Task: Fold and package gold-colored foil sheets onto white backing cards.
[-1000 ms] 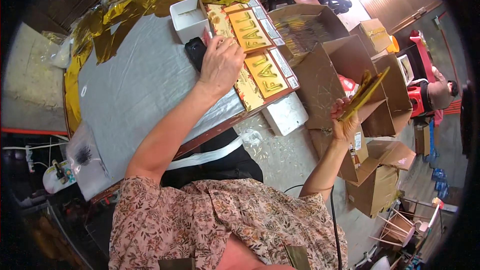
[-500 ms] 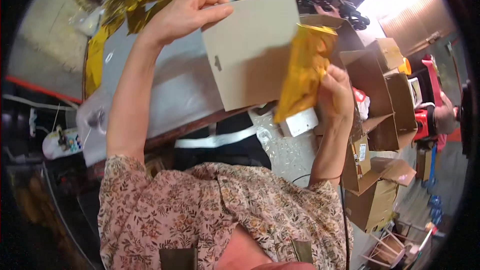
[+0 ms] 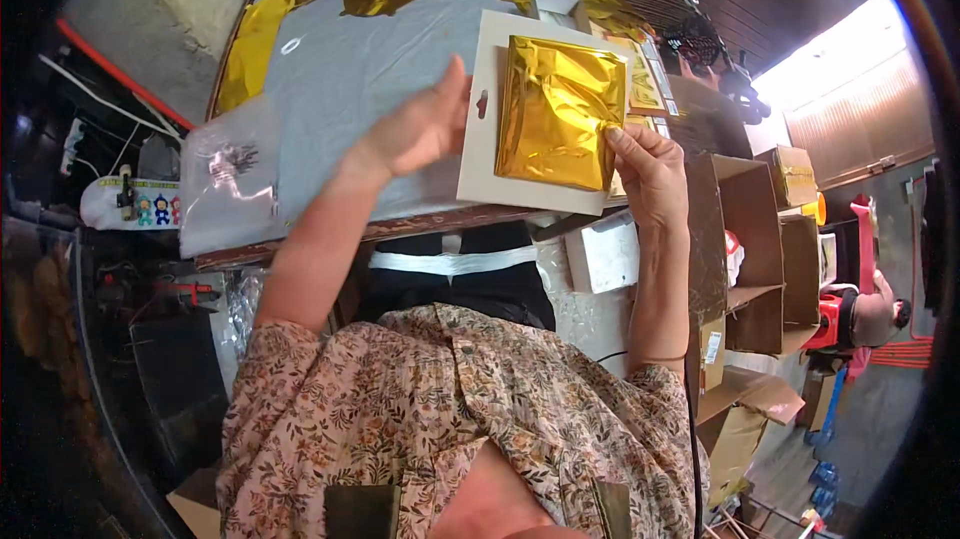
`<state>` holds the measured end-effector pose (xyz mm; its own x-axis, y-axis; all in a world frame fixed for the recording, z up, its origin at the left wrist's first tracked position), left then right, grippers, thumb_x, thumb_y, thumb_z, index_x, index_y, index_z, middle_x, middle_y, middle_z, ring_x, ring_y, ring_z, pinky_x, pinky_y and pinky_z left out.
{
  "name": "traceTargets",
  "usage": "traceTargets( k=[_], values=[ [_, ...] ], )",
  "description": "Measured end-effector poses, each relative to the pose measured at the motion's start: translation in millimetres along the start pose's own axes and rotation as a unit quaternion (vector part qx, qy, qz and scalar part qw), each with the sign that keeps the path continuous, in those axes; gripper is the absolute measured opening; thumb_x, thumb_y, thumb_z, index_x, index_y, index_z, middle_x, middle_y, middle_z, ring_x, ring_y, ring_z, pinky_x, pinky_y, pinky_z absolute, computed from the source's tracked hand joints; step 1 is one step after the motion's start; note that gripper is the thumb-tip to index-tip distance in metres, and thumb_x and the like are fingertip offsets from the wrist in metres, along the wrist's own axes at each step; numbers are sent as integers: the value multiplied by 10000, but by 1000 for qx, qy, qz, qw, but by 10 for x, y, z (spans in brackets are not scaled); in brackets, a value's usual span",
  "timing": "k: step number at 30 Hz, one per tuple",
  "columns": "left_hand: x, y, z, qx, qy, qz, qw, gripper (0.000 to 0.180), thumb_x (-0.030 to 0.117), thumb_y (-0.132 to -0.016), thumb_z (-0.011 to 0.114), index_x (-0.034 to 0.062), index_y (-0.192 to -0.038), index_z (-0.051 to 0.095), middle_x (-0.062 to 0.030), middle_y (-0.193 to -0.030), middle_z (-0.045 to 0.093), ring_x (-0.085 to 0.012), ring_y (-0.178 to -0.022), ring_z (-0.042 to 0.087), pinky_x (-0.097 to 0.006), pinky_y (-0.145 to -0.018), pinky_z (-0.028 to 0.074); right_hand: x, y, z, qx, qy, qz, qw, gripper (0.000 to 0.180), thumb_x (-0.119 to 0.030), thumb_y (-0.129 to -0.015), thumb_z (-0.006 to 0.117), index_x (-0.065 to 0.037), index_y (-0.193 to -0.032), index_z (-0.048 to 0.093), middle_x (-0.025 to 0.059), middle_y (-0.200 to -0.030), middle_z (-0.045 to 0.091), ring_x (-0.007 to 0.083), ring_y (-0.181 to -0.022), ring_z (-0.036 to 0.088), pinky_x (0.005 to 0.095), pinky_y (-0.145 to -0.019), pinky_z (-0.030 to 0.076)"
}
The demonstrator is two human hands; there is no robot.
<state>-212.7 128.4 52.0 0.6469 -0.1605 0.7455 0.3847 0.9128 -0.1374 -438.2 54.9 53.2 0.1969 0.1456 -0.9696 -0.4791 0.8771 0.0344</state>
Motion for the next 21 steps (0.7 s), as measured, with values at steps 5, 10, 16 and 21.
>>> traceTargets(
  k=[5,10,16,21],
  values=[
    [-284,162,-53,74,-37,-2,997,527,361,-1056,570,8,-1434,467,-112,-1382,596,-216,-1266,601,-398,-1081,509,12,-69,293,28,55,-8,998,147,-80,-925,739,43,-1005,753,45,-877,746,76,-772,642,206,-719,466],
    [-290,302,-197,111,27,52,992,464,295,-1055,587,17,-1413,488,-96,-1354,611,-186,-1221,623,-371,-1042,535,-9,-117,587,63,120,-46,990,111,-101,-914,746,6,-888,768,5,-806,719,66,-741,601,221,-770,435],
    [-201,439,-207,125,-18,75,989,440,264,-1039,624,19,-1389,519,-72,-1315,634,-159,-1173,636,-361,-1032,530,90,-207,790,22,153,-10,988,142,-123,-921,738,-19,-825,743,-20,-757,678,54,-704,553,224,-737,412],
    [-204,564,-304,166,-36,80,982,402,228,-1035,635,25,-1371,547,-59,-1296,643,-140,-1152,633,-344,-1007,528,183,-247,882,-21,155,10,988,179,-148,-925,747,-33,-791,720,-23,-742,656,57,-682,545,223,-711,410]
  ],
)
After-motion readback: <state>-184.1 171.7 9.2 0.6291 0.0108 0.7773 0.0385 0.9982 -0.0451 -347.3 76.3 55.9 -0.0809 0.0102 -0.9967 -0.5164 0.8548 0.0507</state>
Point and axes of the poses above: each hand's wrist, its own y-axis away from the middle knuckle, its own z-axis out of the palm, x = y × z, the point moved 10 cm from there along -y, towards the middle knuckle
